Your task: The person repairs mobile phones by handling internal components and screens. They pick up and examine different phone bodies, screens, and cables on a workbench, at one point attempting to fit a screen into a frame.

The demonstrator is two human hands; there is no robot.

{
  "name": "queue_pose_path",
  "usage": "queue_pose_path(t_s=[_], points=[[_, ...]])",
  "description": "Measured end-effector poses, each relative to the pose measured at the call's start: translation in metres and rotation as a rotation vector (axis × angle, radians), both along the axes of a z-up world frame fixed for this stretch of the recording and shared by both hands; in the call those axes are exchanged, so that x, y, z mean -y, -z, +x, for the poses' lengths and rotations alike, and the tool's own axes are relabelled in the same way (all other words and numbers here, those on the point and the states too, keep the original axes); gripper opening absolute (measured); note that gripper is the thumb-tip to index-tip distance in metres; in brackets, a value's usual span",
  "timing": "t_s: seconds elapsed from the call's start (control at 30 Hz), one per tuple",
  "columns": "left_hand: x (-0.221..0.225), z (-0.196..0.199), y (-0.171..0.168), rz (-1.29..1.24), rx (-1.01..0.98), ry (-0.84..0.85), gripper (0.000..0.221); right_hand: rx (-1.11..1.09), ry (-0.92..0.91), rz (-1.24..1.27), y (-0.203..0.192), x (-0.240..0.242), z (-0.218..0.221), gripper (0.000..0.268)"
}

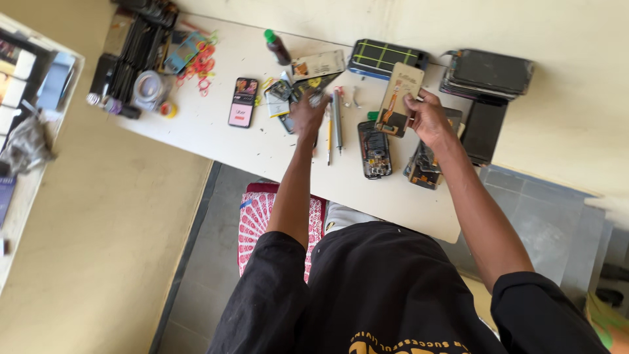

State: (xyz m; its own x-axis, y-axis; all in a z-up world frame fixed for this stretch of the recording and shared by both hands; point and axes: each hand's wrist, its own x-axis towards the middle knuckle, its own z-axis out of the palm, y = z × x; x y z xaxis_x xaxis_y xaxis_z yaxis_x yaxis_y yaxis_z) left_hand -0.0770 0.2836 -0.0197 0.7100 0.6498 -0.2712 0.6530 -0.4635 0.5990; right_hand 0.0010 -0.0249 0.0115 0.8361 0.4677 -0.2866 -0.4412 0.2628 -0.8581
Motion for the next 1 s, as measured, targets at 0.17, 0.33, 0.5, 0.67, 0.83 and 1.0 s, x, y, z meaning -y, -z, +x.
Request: queue_pose_path(t_s=[0.17, 0.33, 0.5, 0.67, 0.83, 1.0], points=[[-0.029, -0.06, 0.018, 0.103, -0.208, -0.295, 0.066, 0.042, -0.134, -0.206, -0.013, -0.037, -0.015, 0.028], [-0.042, -0.079, 0.022, 0.135, -0.133, -0.295, 0.069, 0.057, -0.17, -0.21, -0.004, -0.058, -0.023, 0.032], [-0.056, -0.057, 0.047, 0.389, -0.054, -0.31, 0.06, 0.091, -0.255, -0.213, 0.002, -0.071, -0.022, 0.034], [-0.062, -0.022, 0.055, 0.037, 0.377, -0.127, 0.041, 0.081, -0.298, -0.155, -0.008, -0.091, -0.019, 0.038], [-0.039, 0.003, 0.019, -0.915, 0.574, 0.108, 0.092, 0.03, -0.332, -0.026, -0.018, -0.118, -0.017, 0.039], [-0.046, 0.022, 0.003, -1.291, 0.434, 0.268, 0.105, 0.053, -0.347, -0.017, -0.018, -0.149, -0.018, 0.041]])
